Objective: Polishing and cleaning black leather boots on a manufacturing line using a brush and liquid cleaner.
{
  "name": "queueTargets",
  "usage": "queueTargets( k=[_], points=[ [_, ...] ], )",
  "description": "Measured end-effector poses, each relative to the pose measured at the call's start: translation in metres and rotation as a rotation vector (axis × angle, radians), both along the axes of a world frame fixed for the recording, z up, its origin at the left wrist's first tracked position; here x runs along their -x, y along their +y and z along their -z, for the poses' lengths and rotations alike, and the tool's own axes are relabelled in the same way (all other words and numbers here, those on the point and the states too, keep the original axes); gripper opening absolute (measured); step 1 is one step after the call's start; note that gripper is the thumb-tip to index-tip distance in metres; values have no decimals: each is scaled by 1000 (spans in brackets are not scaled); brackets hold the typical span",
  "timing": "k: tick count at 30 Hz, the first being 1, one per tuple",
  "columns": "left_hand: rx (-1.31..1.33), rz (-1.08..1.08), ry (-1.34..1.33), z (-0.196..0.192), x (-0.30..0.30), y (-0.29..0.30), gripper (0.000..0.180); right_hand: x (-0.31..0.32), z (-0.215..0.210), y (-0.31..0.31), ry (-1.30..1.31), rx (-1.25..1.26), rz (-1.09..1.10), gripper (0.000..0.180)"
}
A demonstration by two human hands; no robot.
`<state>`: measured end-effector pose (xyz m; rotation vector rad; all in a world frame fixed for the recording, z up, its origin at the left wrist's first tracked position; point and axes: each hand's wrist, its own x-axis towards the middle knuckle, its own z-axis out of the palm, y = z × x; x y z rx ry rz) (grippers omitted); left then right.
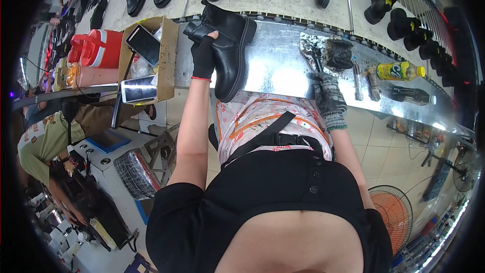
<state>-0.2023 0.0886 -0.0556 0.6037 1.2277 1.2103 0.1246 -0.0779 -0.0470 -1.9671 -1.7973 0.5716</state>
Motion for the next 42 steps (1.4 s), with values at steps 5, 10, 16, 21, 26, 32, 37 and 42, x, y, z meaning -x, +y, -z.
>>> queueTargets(
  k=[5, 10, 16, 21, 26, 32, 37, 42],
  points=[
    [70, 81, -378, -5, -7, -18, 33, 12, -34, 8, -342, 154, -91, 36],
    [-267, 359, -298, -35, -33, -48, 18, 23, -52, 36, 94, -342, -69, 43],
    [-383, 273, 144, -86, -85, -90, 22, 53, -39, 89, 742, -336, -51, 41],
    [-435, 327, 17, -109, -91, -102, 50, 54, -38, 84, 1361, -94, 159, 36],
    [-430, 481, -11, -106, -80, -104, 64, 52, -27, 80, 1150, -218, 96, 34],
    [-517, 553, 26, -100, -71, -101, 67, 49, -26, 79, 708, -361, -14, 45],
    [-539, 597, 61, -108, -68, -100, 68, 53, -49, 79, 900, -330, 75, 38],
    [-991, 774, 303, -120, -63, -79, 62, 33, -85, 74, 1981, 50, -69, 48]
  ],
)
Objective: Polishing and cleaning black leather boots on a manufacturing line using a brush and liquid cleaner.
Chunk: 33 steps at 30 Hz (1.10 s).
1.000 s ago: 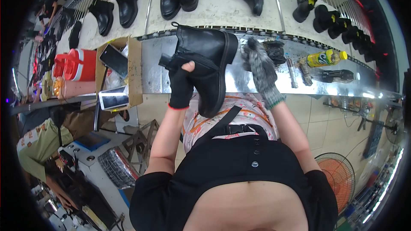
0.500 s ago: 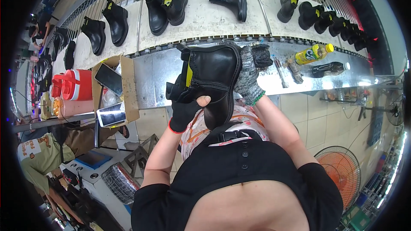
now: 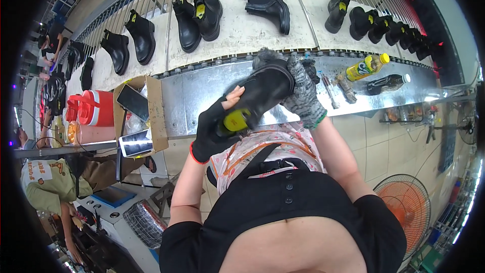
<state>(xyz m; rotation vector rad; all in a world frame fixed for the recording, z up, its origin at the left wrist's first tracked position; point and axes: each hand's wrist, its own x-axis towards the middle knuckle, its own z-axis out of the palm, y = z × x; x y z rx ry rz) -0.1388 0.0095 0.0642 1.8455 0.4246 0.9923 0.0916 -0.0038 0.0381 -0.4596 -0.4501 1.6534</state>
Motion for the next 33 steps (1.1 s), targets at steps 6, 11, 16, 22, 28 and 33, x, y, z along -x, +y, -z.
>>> queueTargets(
  k=[6, 11, 16, 22, 28, 33],
  points=[
    [-482, -121, 430, -13, 5, 5, 45, 2, 16, -13, -86, 311, -10, 56],
    [-474, -260, 536, -7, 5, -5, 53, 6, 48, -26, 186, 265, 65, 62],
    [-203, -699, 268, 13, 25, 10, 53, 0, 48, -39, 171, 221, 149, 68],
    [684, -414, -199, 32, 41, 26, 36, -3, 46, -43, 128, 233, 94, 68],
    [566, -436, -63, 25, 45, 27, 26, 0, 57, -49, 111, 278, 64, 68],
    [545, -440, -46, 26, 45, 29, 23, -1, 61, -50, 116, 297, 45, 68]
  ],
)
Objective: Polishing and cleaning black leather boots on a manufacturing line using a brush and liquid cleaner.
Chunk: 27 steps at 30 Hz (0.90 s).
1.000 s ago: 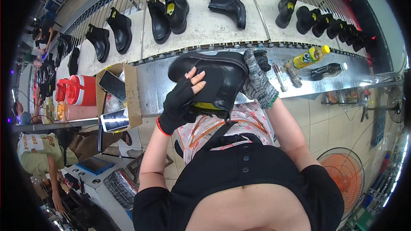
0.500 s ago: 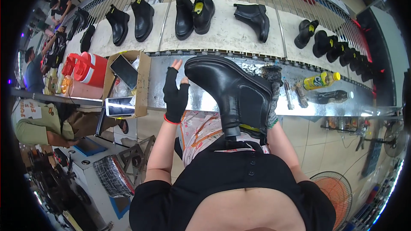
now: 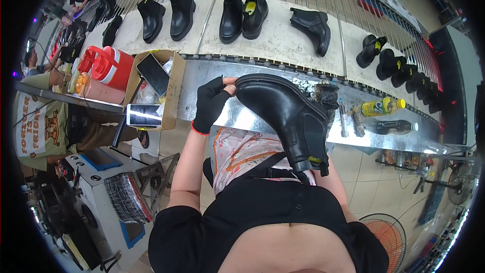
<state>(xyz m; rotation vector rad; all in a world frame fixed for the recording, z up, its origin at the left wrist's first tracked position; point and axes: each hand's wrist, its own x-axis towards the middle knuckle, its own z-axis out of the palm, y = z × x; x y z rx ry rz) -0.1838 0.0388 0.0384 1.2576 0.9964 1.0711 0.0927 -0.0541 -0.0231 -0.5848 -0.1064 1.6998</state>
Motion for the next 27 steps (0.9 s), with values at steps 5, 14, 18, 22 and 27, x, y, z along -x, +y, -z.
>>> queueTargets(
  k=[5, 14, 18, 22, 27],
  points=[
    [-140, 72, 221, -2, 5, 3, 22, -19, 4, 1, 64, -14, -37, 68],
    [-344, 471, 541, -7, -28, -3, 60, -9, -11, 5, -34, 96, -63, 63],
    [-205, 555, 715, 14, -25, -13, 95, -5, -19, 30, -268, 200, -106, 59],
    [-135, 478, 568, 38, -25, -30, 105, 6, -19, 49, -254, 198, -141, 52],
    [-232, 159, 564, 66, -58, -39, 108, 28, -23, 69, -288, 57, -173, 43]
  ],
)
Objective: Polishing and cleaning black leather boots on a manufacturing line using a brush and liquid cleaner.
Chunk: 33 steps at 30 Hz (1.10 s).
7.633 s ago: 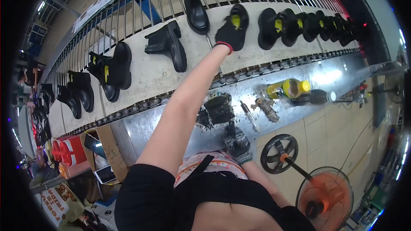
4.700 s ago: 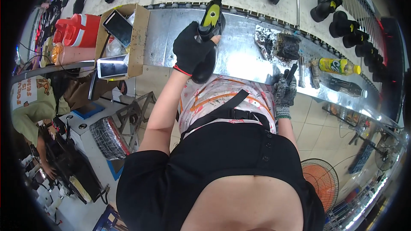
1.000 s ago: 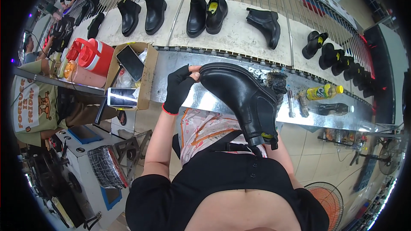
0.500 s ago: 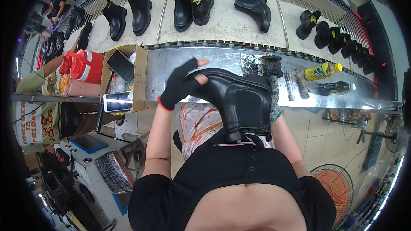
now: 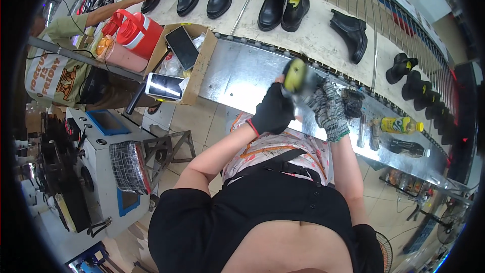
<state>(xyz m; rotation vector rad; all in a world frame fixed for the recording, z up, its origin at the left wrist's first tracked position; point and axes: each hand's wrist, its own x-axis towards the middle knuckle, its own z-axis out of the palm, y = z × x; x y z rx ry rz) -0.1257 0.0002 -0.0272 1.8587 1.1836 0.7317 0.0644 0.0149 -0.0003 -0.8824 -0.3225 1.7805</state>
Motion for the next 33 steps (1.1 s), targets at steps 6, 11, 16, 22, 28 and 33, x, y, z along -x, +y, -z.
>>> queueTargets(
  k=[6, 11, 16, 22, 28, 33],
  points=[
    [68, -245, -185, 15, -18, 15, 68, -37, -8, -25, -639, -188, -25, 26],
    [322, -320, -567, 16, -4, 84, 64, -63, 8, -73, -1778, -250, -599, 42],
    [426, -10, -637, 20, -27, 165, 67, -54, 34, -102, -1965, -361, -429, 39],
    [600, 207, -557, 33, -43, 185, 80, -55, 42, -119, -1822, -243, -328, 35],
    [699, 140, -771, 24, -38, 173, 77, -63, 47, -127, -1097, -270, 421, 42],
    [407, 436, -1003, -16, -10, 148, 78, -53, 34, -146, -523, 311, 290, 45]
  ],
)
